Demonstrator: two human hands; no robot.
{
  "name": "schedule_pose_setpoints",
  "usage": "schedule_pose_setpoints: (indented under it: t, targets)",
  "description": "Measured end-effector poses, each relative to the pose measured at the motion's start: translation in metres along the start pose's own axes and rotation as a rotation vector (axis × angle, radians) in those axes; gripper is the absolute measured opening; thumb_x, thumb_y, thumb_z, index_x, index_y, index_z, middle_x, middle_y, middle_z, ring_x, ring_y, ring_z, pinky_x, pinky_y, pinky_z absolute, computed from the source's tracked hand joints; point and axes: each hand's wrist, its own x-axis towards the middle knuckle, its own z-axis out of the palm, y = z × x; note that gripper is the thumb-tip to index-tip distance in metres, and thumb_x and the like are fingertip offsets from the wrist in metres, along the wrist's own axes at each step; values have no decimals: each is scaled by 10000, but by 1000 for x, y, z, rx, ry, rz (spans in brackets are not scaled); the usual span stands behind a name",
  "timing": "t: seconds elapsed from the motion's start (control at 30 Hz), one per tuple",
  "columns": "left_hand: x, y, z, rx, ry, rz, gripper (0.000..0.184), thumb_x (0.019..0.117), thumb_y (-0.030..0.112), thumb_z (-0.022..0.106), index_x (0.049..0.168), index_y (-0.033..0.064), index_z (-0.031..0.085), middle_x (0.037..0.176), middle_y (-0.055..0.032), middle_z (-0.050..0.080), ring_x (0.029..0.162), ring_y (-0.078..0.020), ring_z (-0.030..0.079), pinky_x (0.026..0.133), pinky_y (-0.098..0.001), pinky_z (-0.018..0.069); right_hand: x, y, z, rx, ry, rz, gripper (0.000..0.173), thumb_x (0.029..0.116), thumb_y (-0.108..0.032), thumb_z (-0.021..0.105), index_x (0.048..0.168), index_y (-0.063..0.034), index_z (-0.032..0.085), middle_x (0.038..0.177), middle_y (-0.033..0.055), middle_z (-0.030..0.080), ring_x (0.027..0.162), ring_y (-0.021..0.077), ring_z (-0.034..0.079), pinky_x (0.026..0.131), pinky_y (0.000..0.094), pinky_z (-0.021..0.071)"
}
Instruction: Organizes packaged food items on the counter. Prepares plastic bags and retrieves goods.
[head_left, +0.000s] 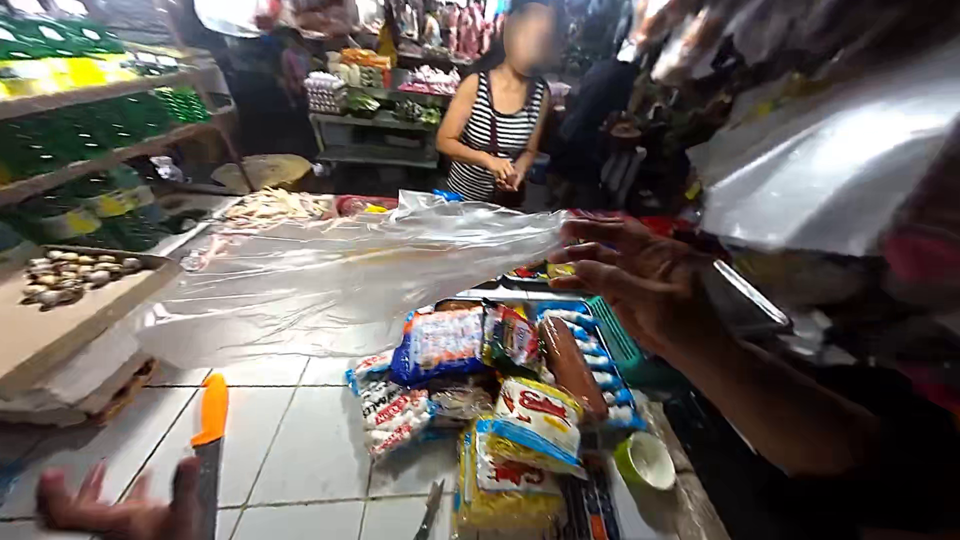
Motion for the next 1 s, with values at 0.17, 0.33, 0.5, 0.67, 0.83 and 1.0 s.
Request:
schedule_pose_setpoints:
  t: [0.17, 0.33, 0.5, 0.67, 0.83, 1.0]
  targets:
    - [47, 194, 107, -481, -676, 64, 1115, 762, 380, 850, 1612, 52, 207, 1631, -176, 304, 1356, -194, 533, 970, -387, 581, -26, 35, -36, 19, 85, 257, 324, 975, 25, 559, 1289, 10, 639, 1223, 121, 695, 915, 206, 743, 807, 395, 651]
    - [16, 262, 163, -129, -641, 367, 278, 839, 285, 760, 901, 15, 762, 930, -154, 742, 1000, -378, 669, 880, -575, 506, -68, 98, -64, -526, 129, 373, 662, 968, -216, 678, 1536, 6, 419, 1617, 290, 297, 1419, 369, 455, 1119, 485, 450]
    - [-39, 314, 177, -251, -955, 227, 415, 776, 403, 808, 872, 23, 673, 720, -30, 627, 687, -147, 604, 658, -364, 516, -155, 109, 24, -221, -24, 302, 1007, 724, -261, 912, 1517, 69, 387, 1414, 236, 574, 1270, 277, 600, 1053, 429, 515]
    - [-5, 299, 147, -548, -1248, 1, 804, 731, 72, 792, 1437, 91, 407, 948, 29, 686, 773, -78, 692, 689, -289, 616, -132, 164, -49, 241, -24, 513, 714, 854, -35, 708, 1494, 34, 399, 1275, 194, 650, 1083, 255, 681, 914, 426, 586]
    - [5, 295, 129, -666, -1270, 288, 213, 930, 394, 723, 1054, 244, 638, 1216, 111, 631, 1182, -11, 580, 995, -245, 519, -132, 241, -117, -219, 164, 949, 599, 1017, -405, 628, 1391, 52, 530, 1333, 272, 606, 1217, 377, 612, 1024, 550, 498]
    - [4, 334, 117, 58, -1226, 354, 230, 863, 81, 684, 1074, 4, 732, 1161, -217, 669, 1109, -363, 644, 946, -560, 516, -105, 259, -89, -599, -141, 1192, 984, 738, -468, 899, 1410, 104, 463, 1398, 286, 550, 1321, 376, 549, 1103, 519, 445]
